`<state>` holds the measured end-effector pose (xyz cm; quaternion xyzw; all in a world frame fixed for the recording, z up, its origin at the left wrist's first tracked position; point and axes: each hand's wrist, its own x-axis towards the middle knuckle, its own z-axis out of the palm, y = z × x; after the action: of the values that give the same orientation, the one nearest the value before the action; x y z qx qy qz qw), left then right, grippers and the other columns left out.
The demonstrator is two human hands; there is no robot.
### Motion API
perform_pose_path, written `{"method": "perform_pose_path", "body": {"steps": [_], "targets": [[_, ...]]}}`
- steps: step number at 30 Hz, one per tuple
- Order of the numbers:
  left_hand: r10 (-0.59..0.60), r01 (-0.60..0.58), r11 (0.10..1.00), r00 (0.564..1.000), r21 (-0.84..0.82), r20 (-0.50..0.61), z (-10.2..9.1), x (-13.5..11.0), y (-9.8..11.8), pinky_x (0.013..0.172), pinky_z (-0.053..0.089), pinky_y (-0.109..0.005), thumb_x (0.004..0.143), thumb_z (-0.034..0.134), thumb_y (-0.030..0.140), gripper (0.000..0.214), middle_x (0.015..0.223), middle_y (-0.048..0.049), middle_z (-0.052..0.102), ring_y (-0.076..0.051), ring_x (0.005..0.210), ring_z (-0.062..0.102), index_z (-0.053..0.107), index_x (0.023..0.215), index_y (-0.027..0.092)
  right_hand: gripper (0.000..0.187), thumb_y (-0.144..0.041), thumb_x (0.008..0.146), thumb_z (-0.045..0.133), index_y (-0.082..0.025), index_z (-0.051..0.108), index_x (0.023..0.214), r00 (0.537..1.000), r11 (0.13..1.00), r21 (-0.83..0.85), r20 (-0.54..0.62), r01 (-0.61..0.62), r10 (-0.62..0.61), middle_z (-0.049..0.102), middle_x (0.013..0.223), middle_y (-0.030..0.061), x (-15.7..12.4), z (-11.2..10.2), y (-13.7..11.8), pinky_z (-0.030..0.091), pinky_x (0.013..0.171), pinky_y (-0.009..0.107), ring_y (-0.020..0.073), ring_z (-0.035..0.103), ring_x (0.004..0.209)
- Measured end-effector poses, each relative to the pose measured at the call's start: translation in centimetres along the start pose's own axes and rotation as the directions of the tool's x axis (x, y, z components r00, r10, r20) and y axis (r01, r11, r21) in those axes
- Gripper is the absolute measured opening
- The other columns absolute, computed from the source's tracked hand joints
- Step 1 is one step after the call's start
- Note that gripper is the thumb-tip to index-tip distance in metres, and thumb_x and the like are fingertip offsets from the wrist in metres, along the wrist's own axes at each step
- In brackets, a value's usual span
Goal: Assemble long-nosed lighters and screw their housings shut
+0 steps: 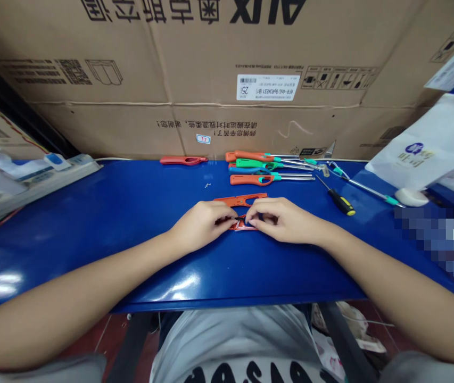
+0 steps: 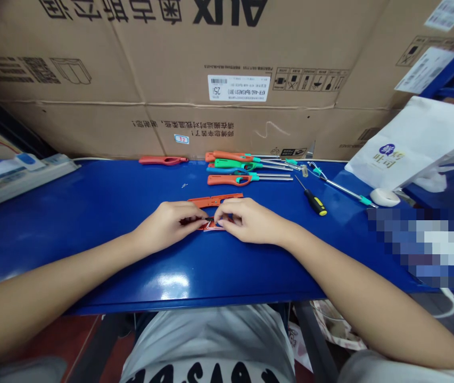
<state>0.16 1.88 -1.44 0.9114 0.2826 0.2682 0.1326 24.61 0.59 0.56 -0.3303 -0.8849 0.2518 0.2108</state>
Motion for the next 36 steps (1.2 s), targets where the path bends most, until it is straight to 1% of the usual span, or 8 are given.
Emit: {"method": "perform_pose_path", "body": {"steps": [3,6,13,20,26,31,33,36], "targets": [[0.005,-0.005,1.000,1.000,-0.007,-0.007,0.3,0.0,0.0,0.073,0.053,-0.026,0.094,0.063,0.015,0.012,0.089,-0.0039,0.076,-0.017,0.079,0.070,0.074,0.096,0.017,0.012,-0.023,0.094,0.059,-0.019,0.067,0.101,0.998,0.999,-0.047,-0.059,-0.013,0.011,0.069,0.089,0.0021,0.3,0.7,0.4,0.041,0.065,0.024,0.0108,0.053,0.065],[0.001,-0.001,1.000,1.000,-0.007,-0.018,0.4,0.0,0.2,0.073,0.052,-0.026,0.092,0.064,0.014,0.011,0.088,-0.0041,0.076,-0.017,0.079,0.070,0.074,0.096,0.016,0.015,-0.027,0.092,0.065,-0.019,0.067,0.105,0.999,0.995,-0.096,-0.049,-0.008,0.003,0.072,0.095,0.0030,0.4,1.2,0.9,0.043,0.070,0.025,0.0134,0.060,0.074],[-0.099,0.100,0.989,0.995,-0.112,0.013,0.1,-0.1,1.2,0.069,0.054,-0.024,0.088,0.064,0.015,0.021,0.087,-0.0024,0.075,-0.014,0.073,0.069,0.069,0.108,0.016,0.022,-0.026,0.097,0.060,-0.020,0.072,0.115,0.999,0.980,-0.194,-0.019,0.040,-0.045,0.075,0.108,0.0059,0.2,1.2,1.1,0.049,0.082,0.028,0.0187,0.069,0.095],[-0.103,0.114,0.985,0.991,-0.132,0.090,-0.4,-0.2,1.4,0.075,0.057,-0.028,0.085,0.066,0.016,0.031,0.095,-0.0051,0.075,-0.017,0.080,0.071,0.066,0.116,0.015,0.030,-0.025,0.099,0.056,-0.025,0.073,0.124,0.993,0.938,-0.327,0.072,0.114,-0.095,0.073,0.104,0.0050,-0.2,0.6,1.3,0.046,0.071,0.025,0.0151,0.067,0.082],[-0.102,0.110,0.992,0.988,-0.060,0.118,-0.9,0.0,1.4,0.080,0.055,-0.030,0.085,0.069,0.011,0.037,0.100,-0.0053,0.075,-0.020,0.093,0.069,0.066,0.122,0.017,0.034,-0.022,0.100,0.052,-0.026,0.069,0.129,0.978,0.845,-0.493,0.114,0.208,-0.174,0.072,0.108,0.0046,-0.2,0.6,1.3,0.039,0.062,0.025,0.0136,0.062,0.076],[-0.181,0.187,0.982,0.976,-0.041,0.120,-0.8,0.4,1.2,0.081,0.054,-0.033,0.080,0.077,0.014,0.044,0.099,-0.0046,0.077,-0.022,0.094,0.067,0.067,0.123,0.019,0.039,-0.015,0.097,0.050,-0.022,0.065,0.133,0.967,0.745,-0.616,0.168,0.255,-0.193,0.072,0.108,0.0072,-0.1,1.1,0.9,0.034,0.056,0.026,0.0140,0.061,0.073],[-0.215,0.221,0.974,0.969,-0.038,0.125,-0.8,0.4,1.1,0.084,0.054,-0.035,0.079,0.079,0.016,0.048,0.100,-0.0042,0.077,-0.022,0.095,0.067,0.067,0.125,0.019,0.040,-0.013,0.096,0.051,-0.022,0.066,0.133,0.972,0.751,-0.616,0.155,0.236,-0.178,0.073,0.108,0.0071,-0.1,1.3,0.8,0.034,0.056,0.025,0.0142,0.062,0.074],[-0.229,0.236,0.971,0.964,-0.040,0.135,-0.9,0.4,1.0,0.090,0.053,-0.038,0.078,0.080,0.017,0.053,0.103,-0.0040,0.078,-0.024,0.101,0.068,0.065,0.128,0.020,0.030,-0.021,0.099,0.054,-0.024,0.072,0.123,0.988,0.836,-0.527,0.062,0.153,-0.142,0.074,0.108,0.0053,-0.1,1.3,0.7,0.040,0.060,0.025,0.0148,0.067,0.078]]}}
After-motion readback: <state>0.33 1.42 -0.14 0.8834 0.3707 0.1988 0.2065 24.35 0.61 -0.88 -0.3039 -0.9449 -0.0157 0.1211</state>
